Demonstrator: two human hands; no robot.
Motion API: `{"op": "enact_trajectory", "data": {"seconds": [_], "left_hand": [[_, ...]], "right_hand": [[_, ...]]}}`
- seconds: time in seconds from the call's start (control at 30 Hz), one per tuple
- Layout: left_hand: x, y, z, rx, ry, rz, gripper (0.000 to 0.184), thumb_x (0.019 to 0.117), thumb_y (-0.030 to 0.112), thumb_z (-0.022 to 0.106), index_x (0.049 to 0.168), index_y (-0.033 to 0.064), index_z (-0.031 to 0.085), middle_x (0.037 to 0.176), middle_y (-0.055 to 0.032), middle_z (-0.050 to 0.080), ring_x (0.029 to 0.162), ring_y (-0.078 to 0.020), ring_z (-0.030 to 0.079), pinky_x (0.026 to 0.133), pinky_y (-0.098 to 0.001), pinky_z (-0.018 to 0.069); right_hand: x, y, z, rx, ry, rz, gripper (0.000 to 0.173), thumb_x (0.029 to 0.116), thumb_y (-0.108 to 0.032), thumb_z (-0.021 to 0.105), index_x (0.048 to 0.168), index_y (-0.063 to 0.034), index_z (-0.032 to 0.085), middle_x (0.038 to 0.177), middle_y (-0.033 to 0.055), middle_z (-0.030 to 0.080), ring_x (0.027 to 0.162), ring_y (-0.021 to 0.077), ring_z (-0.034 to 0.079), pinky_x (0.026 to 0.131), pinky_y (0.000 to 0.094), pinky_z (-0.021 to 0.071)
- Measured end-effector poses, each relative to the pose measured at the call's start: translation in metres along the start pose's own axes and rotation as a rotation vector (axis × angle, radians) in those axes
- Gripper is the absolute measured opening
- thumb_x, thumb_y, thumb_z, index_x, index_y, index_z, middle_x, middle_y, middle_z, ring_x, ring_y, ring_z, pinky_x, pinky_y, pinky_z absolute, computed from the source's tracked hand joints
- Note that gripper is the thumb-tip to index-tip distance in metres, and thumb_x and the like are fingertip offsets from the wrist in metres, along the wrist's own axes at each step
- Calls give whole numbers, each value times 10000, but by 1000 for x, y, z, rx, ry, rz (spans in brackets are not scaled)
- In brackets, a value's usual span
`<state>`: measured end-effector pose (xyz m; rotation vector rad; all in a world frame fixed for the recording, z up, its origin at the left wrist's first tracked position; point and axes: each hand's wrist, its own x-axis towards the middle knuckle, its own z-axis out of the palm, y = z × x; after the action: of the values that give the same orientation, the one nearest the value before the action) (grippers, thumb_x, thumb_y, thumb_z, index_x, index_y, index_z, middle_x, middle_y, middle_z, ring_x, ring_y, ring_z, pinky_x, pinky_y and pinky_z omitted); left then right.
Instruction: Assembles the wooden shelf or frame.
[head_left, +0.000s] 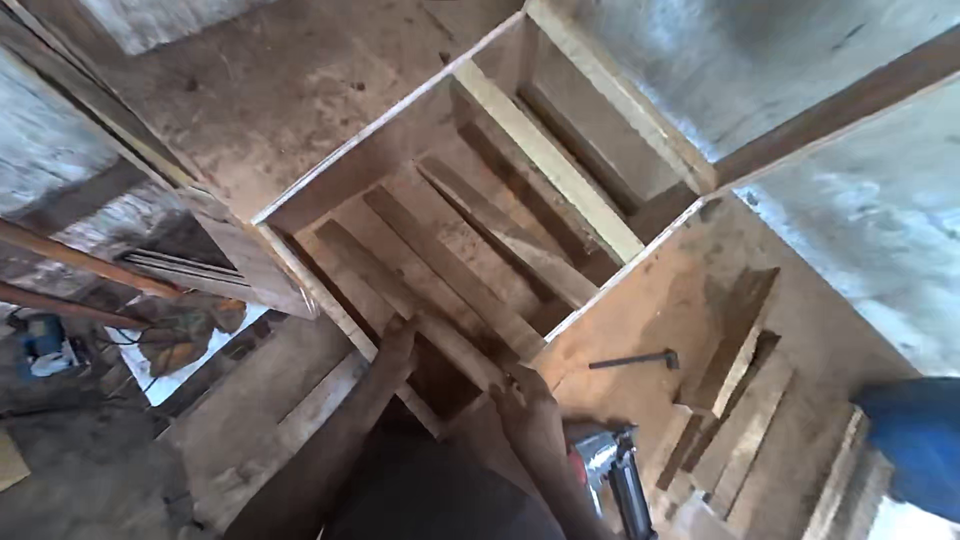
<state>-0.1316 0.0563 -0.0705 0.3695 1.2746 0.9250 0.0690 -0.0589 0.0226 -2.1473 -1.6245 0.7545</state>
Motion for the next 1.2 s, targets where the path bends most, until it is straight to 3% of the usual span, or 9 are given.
{"op": "enact_trajectory", "data": {"seconds": [0.1,0.23,0.33,0.57,0.67,0.77,0.97,1.07,1.2], "left_hand": [[4,1,-1,-2,-5,-32,438,1057,242,565,1445,66,463,1282,-148,643,1110,-252,660,927,-479,572],[2,5,1,-42,-4,-52,418,1069,221,531,1444,62,437,1257,-140,642,1082,-239,669,912,-449,582],[4,6,-4,-30,15,-65,383,1066,227,534,1411,73,472,1213,-136,657,1027,-233,680,869,-441,592],[14,5,-14,-35,-20,-28,358,1063,228,542,1381,92,449,1125,-105,660,911,-199,686,782,-399,602],[14,6,-12,-51,17,-32,363,1059,235,543,1382,90,458,1148,-109,650,938,-203,675,784,-406,593],[19,1,-13,-91,9,-23,436,1054,264,557,1435,97,427,1235,-135,651,1052,-248,680,867,-456,594],[12,3,-6,9,20,-11,568,992,380,671,1436,83,477,1204,-120,695,1041,-244,703,870,-462,609],[11,4,-4,-10,25,-4,546,981,345,692,1422,90,496,1215,-114,695,1066,-245,698,888,-468,604],[12,3,-3,0,38,15,645,959,322,727,1477,88,421,1262,-136,673,1100,-258,691,913,-474,601]], "right_hand": [[-21,37,1,312,24,208,325,929,-170,714,1232,-54,698,1085,53,744,961,137,724,879,350,620],[-31,48,14,770,-72,350,248,976,-111,680,1177,30,714,1025,125,764,930,223,744,862,397,632],[-31,37,34,866,-84,398,211,969,-131,702,1110,22,738,971,126,769,887,225,750,839,401,640],[-26,27,37,603,-103,398,141,945,-240,737,932,-107,781,814,10,764,734,138,730,732,371,629],[-24,23,35,519,-150,395,166,961,-270,704,924,-127,781,806,-12,763,731,124,732,731,371,630],[-24,22,37,492,-173,382,177,963,-285,697,927,-132,779,812,-18,762,736,115,731,736,371,629],[-26,20,34,470,-196,355,175,942,-292,712,925,-134,788,805,-12,759,728,119,728,739,382,630],[-25,23,35,448,-207,359,191,947,-312,706,937,-139,787,822,-11,760,754,126,730,763,399,625],[-24,22,34,386,-215,348,211,957,-341,683,949,-155,782,836,-18,755,764,115,723,772,392,617]]}}
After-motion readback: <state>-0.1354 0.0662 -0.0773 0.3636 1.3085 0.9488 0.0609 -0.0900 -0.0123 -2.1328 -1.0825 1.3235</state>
